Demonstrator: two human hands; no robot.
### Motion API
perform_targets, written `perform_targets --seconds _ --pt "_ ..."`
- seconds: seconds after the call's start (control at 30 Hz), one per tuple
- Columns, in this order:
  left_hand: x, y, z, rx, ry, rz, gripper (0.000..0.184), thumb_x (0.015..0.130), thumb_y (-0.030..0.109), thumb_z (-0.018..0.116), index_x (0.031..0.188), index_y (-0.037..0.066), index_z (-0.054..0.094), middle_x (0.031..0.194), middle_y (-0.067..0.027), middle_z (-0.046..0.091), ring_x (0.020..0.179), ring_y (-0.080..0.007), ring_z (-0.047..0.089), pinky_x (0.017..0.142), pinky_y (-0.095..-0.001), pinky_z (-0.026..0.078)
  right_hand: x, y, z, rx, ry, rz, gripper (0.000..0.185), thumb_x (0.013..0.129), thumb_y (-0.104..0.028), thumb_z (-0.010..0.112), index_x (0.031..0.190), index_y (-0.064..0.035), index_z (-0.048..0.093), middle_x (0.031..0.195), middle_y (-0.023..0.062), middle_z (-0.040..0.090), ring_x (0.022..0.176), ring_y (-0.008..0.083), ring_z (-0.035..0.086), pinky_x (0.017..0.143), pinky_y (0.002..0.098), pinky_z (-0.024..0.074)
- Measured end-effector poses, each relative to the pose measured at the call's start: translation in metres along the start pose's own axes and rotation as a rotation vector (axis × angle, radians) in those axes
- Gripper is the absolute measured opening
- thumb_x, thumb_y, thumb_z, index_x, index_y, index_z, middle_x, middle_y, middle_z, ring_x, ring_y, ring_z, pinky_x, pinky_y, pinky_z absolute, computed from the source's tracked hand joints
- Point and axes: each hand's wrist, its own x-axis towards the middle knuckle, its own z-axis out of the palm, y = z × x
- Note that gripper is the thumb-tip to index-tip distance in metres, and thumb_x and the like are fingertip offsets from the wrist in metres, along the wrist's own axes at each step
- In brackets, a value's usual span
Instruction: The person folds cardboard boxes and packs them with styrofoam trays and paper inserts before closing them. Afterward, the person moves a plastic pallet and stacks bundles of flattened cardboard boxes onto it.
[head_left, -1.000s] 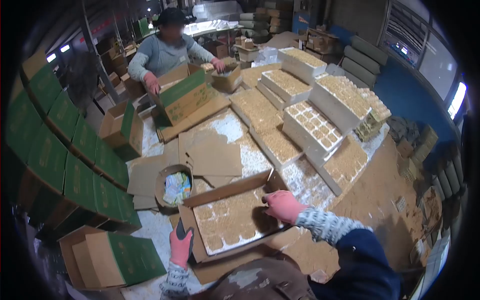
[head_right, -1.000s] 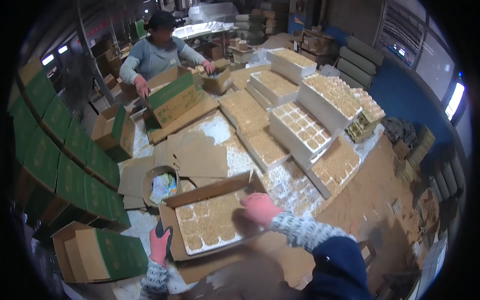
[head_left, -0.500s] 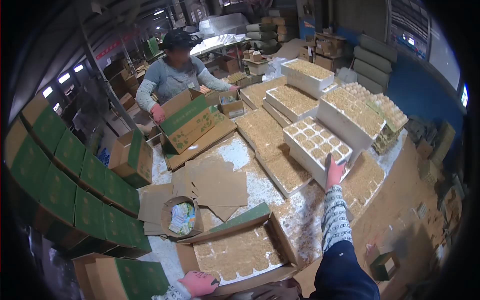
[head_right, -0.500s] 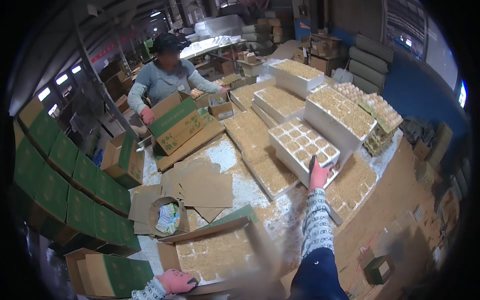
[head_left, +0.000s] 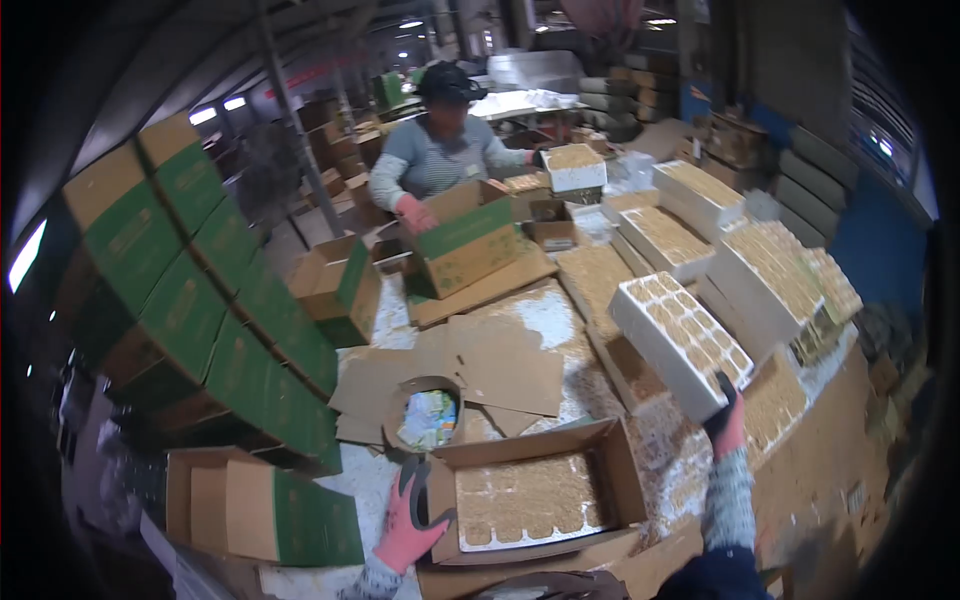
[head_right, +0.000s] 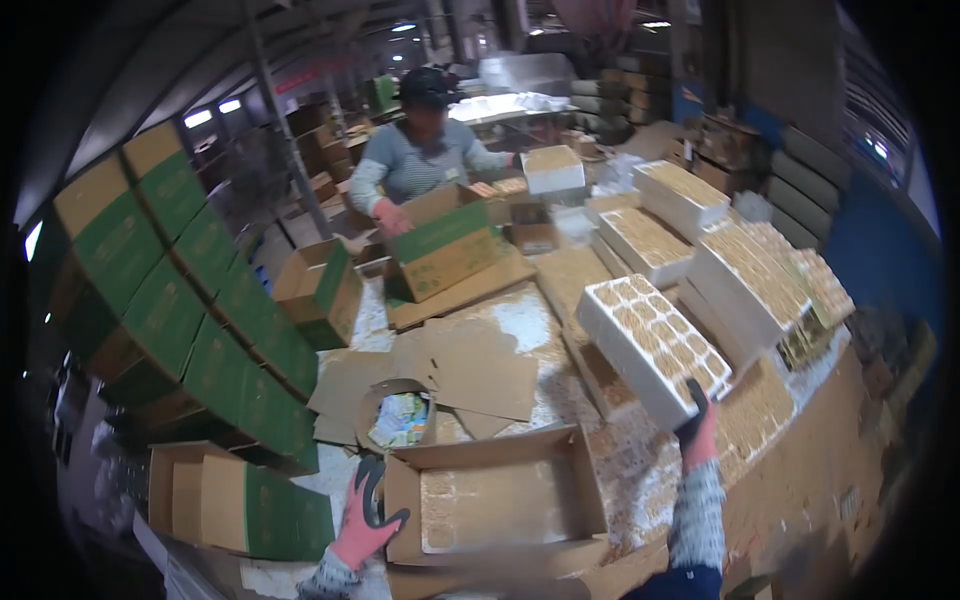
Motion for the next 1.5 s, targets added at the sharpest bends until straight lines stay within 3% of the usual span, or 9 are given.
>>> perform_targets --seconds 0.1,0.4,0.63,0.93,1.07,1.23,1.37,1.43,1.5 --pt "-0.017 -0.059 0.043 -0.829 -0.036 -0.269 0.067 0.075 0.006 0.065 0.133 0.003 0.033 0.13 -0.0106 0.041 0.119 -0.0242 0.041 0.098 -0.0318 0.036 -0.083 -0.01 0.014 -1.447 -0.136 -0.924 0.04 0.072 -0.002 0.06 0.111 0.0032 0.055 0.109 0.0196 0.058 0.103 0.0267 0.055 0.09 0.0345 0.0417" --pt "-0.039 -0.13 0.103 -1.457 -0.172 -0.428 0.039 0.089 0.013 0.046 0.127 0.003 0.042 0.118 -0.0112 0.053 0.108 -0.0207 0.052 0.093 -0.0312 0.043 -0.168 0.009 0.114 -1.277 -0.863 -0.436 0.031 0.069 -0.003 0.065 0.1 -0.0069 0.064 0.114 0.0168 0.055 0.104 0.0315 0.055 0.088 0.0353 0.0441" --pt "-0.023 -0.066 0.071 -1.406 0.074 -0.437 0.044 0.081 0.004 0.058 0.123 0.002 0.046 0.115 -0.0085 0.053 0.097 -0.0143 0.054 0.086 -0.0264 0.045 -0.168 0.028 0.136 -1.127 -0.447 0.319 0.06 0.069 0.002 0.069 0.125 -0.0032 0.047 0.099 0.0052 0.063 0.086 0.0122 0.059 0.075 0.0262 0.0479" --pt "-0.036 -0.02 0.019 -1.526 0.145 -0.524 0.058 0.072 -0.007 0.057 0.127 0.002 0.042 0.118 -0.0074 0.053 0.098 -0.0166 0.055 0.083 -0.0276 0.047 -0.178 0.078 0.113 -2.619 -0.944 -0.342 0.058 0.08 -0.023 0.047 0.117 0.021 0.037 0.081 0.0222 0.063 0.078 0.0296 0.064 0.071 0.0397 0.0491" --pt "-0.044 -0.021 -0.025 -1.475 0.165 -0.987 0.062 0.07 -0.009 0.054 0.129 0.001 0.041 0.124 -0.0089 0.049 0.105 -0.0176 0.052 0.088 -0.027 0.043 -0.187 0.084 0.19 -2.419 -1.237 0.047 0.049 0.073 -0.038 0.062 0.096 0.0043 0.061 0.086 0.016 0.065 0.078 0.0281 0.064 0.068 0.0383 0.0497" --pt "-0.076 -0.058 -0.019 -0.875 0.092 -0.653 0.056 0.078 0.002 0.056 0.13 -0.001 0.037 0.124 -0.0123 0.048 0.114 -0.019 0.045 0.094 -0.0293 0.038 -0.17 0.144 0.19 -2.313 -1.713 0.093 0.044 0.073 -0.047 0.06 0.085 -0.0054 0.065 0.084 0.0115 0.065 0.076 0.0272 0.064 0.067 0.0361 0.0505" --pt "-0.059 -0.088 -0.035 -1.357 0.363 -0.775 0.045 0.084 0.006 0.054 0.127 -0.001 0.041 0.118 -0.0133 0.053 0.108 -0.0205 0.051 0.091 -0.0301 0.042 -0.117 0.131 0.241 -2.017 -1.708 0.631 0.042 0.077 -0.042 0.06 0.089 -0.0021 0.065 0.083 0.013 0.066 0.071 0.0249 0.064 0.066 0.0352 0.0513" --pt "-0.007 -0.106 -0.041 -1.021 0.281 -0.588 0.033 0.085 0.004 0.053 0.118 -0.002 0.05 0.111 -0.0121 0.058 0.106 -0.0206 0.054 0.089 -0.0298 0.043 -0.06 0.123 0.252 -1.31 -1.374 1.045 0.033 0.076 -0.032 0.065 0.088 -0.001 0.065 0.075 0.011 0.066 0.065 0.0168 0.063 0.063 0.0292 0.0517" --pt "0.035 -0.147 -0.006 -0.436 0.242 -0.298 0.035 0.08 0.009 0.061 0.112 -0.003 0.052 0.109 -0.0122 0.058 0.104 -0.0218 0.055 0.089 -0.0317 0.043 -0.01 0.159 0.252 -1.317 -0.861 0.531 0.043 0.076 -0.026 0.068 0.107 0.0027 0.059 0.084 0.0113 0.066 0.07 0.0156 0.064 0.064 0.0271 0.0519"
